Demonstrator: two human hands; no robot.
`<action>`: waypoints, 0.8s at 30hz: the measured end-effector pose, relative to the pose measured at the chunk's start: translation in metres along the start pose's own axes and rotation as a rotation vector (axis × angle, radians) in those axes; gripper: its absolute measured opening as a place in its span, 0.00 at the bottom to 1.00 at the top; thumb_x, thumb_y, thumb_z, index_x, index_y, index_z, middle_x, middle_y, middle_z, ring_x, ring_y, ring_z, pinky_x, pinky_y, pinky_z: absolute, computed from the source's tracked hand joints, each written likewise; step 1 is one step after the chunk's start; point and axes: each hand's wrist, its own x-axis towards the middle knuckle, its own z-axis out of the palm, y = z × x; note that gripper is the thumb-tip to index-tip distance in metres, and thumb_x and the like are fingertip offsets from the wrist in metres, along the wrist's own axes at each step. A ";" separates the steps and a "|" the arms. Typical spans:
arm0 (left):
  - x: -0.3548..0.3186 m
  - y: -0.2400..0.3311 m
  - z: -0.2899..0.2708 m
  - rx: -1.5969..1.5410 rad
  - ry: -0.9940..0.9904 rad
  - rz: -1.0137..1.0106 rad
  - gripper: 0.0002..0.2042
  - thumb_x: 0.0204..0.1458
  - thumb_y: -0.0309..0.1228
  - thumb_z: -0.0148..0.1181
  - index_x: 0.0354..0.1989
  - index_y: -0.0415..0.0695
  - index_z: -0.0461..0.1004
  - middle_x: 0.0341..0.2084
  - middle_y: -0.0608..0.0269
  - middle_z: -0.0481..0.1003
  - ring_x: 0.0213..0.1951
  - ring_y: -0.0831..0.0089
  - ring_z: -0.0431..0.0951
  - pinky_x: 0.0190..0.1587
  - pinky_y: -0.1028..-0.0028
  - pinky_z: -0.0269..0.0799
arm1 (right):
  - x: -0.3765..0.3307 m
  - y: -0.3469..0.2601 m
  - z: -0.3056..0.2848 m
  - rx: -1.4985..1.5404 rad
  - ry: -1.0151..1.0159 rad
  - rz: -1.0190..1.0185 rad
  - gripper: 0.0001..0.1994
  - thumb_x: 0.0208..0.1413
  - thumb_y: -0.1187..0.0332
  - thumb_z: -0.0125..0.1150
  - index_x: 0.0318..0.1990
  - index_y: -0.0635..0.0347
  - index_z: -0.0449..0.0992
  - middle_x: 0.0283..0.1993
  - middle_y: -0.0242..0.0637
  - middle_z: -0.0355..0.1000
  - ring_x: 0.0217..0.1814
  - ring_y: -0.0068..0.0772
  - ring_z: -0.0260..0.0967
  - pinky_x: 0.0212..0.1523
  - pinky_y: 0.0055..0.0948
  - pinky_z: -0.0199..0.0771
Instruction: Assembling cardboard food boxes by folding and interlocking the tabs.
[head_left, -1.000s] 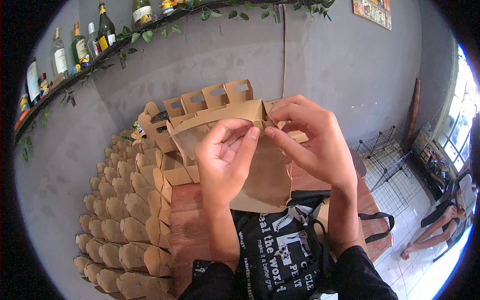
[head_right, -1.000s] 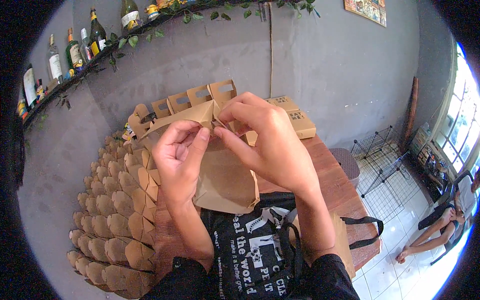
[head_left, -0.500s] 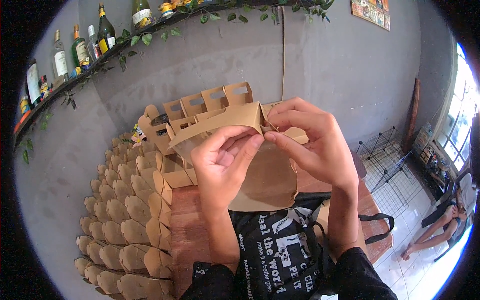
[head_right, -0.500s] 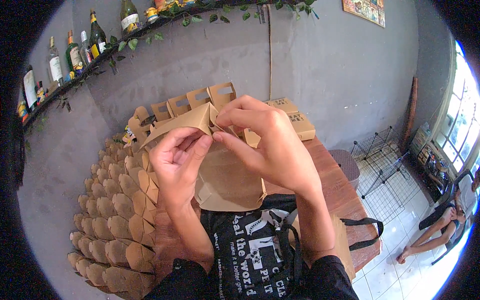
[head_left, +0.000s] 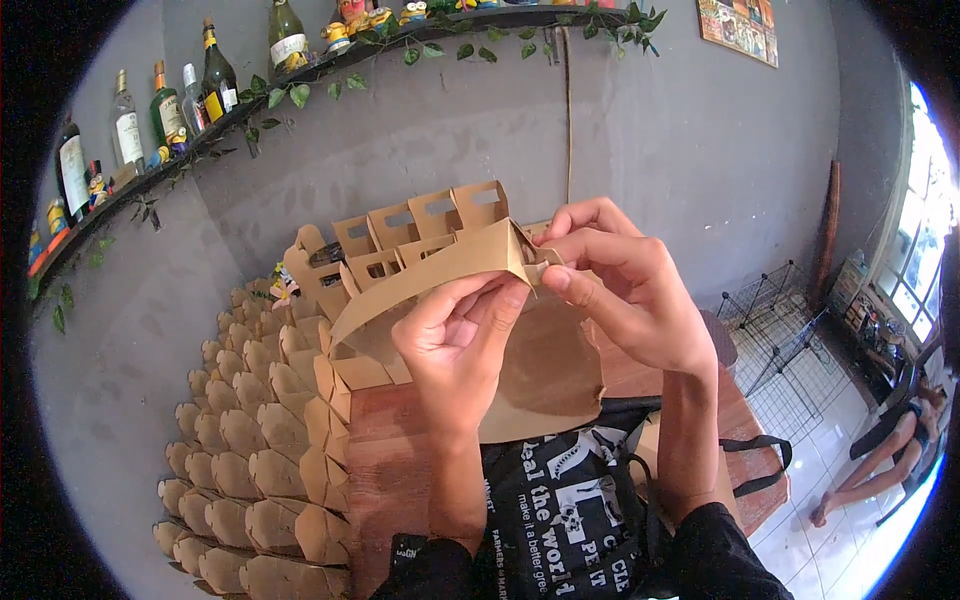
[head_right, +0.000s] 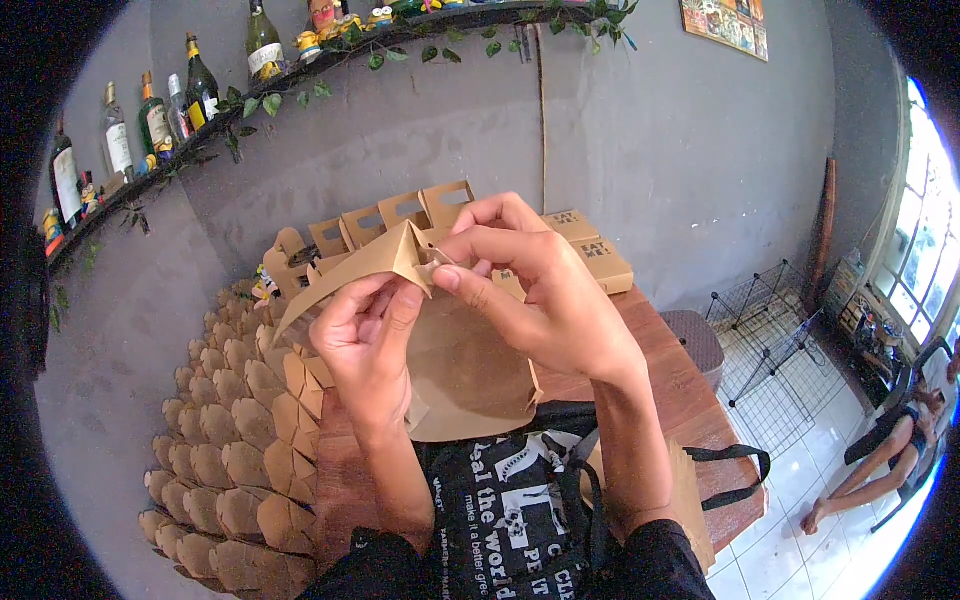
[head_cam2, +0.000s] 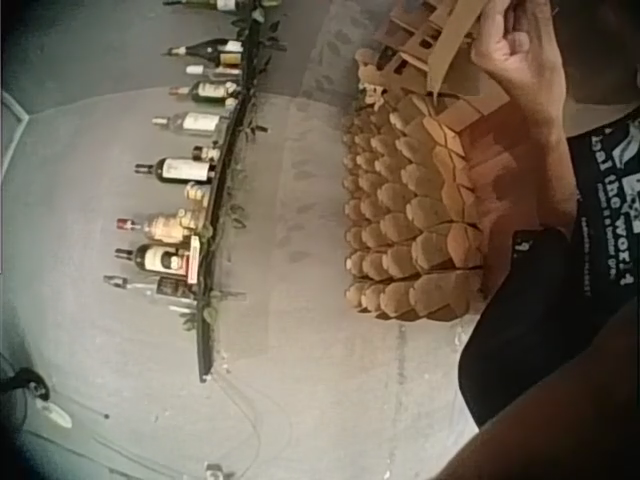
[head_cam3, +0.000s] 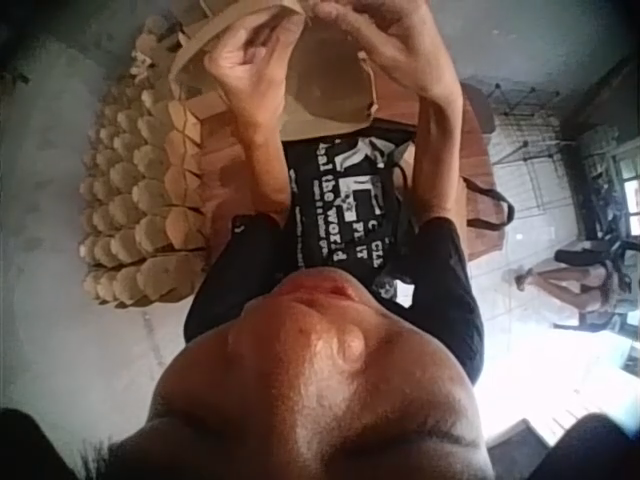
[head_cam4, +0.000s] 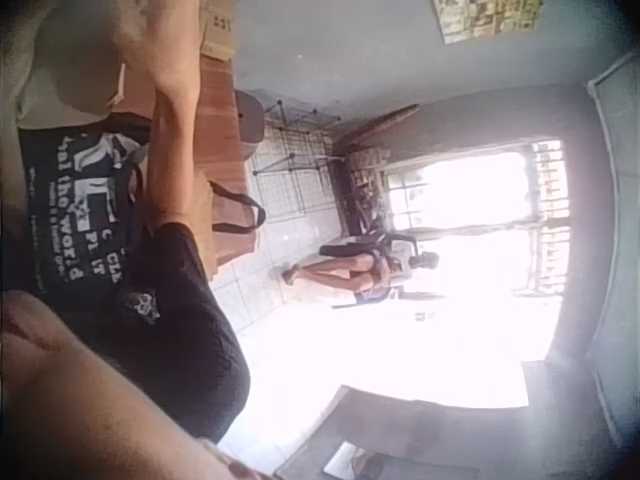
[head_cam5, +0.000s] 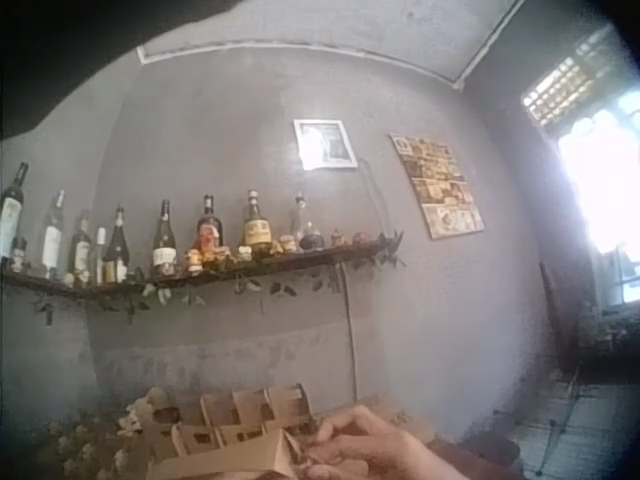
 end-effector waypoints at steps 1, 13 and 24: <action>0.000 0.000 -0.001 -0.037 0.004 0.021 0.08 0.48 0.15 0.59 0.37 0.28 0.73 0.35 0.56 0.76 0.39 0.75 0.76 0.45 0.77 0.73 | 0.000 -0.002 0.001 -0.012 -0.003 0.030 0.08 0.51 0.71 0.61 0.35 0.67 0.75 0.39 0.41 0.69 0.36 0.27 0.66 0.38 0.25 0.66; 0.002 -0.009 -0.005 -0.042 -0.013 0.030 0.08 0.50 0.13 0.52 0.38 0.30 0.67 0.34 0.60 0.72 0.38 0.79 0.72 0.43 0.79 0.70 | 0.001 -0.005 0.016 -0.050 0.067 0.075 0.11 0.47 0.70 0.65 0.35 0.67 0.74 0.36 0.42 0.71 0.34 0.31 0.72 0.34 0.26 0.74; 0.003 0.000 -0.006 0.067 -0.051 0.011 0.08 0.51 0.14 0.51 0.41 0.27 0.70 0.38 0.57 0.73 0.40 0.75 0.73 0.45 0.77 0.72 | -0.001 -0.009 0.019 -0.062 0.098 0.083 0.14 0.46 0.70 0.65 0.38 0.69 0.73 0.38 0.44 0.73 0.35 0.36 0.75 0.35 0.28 0.76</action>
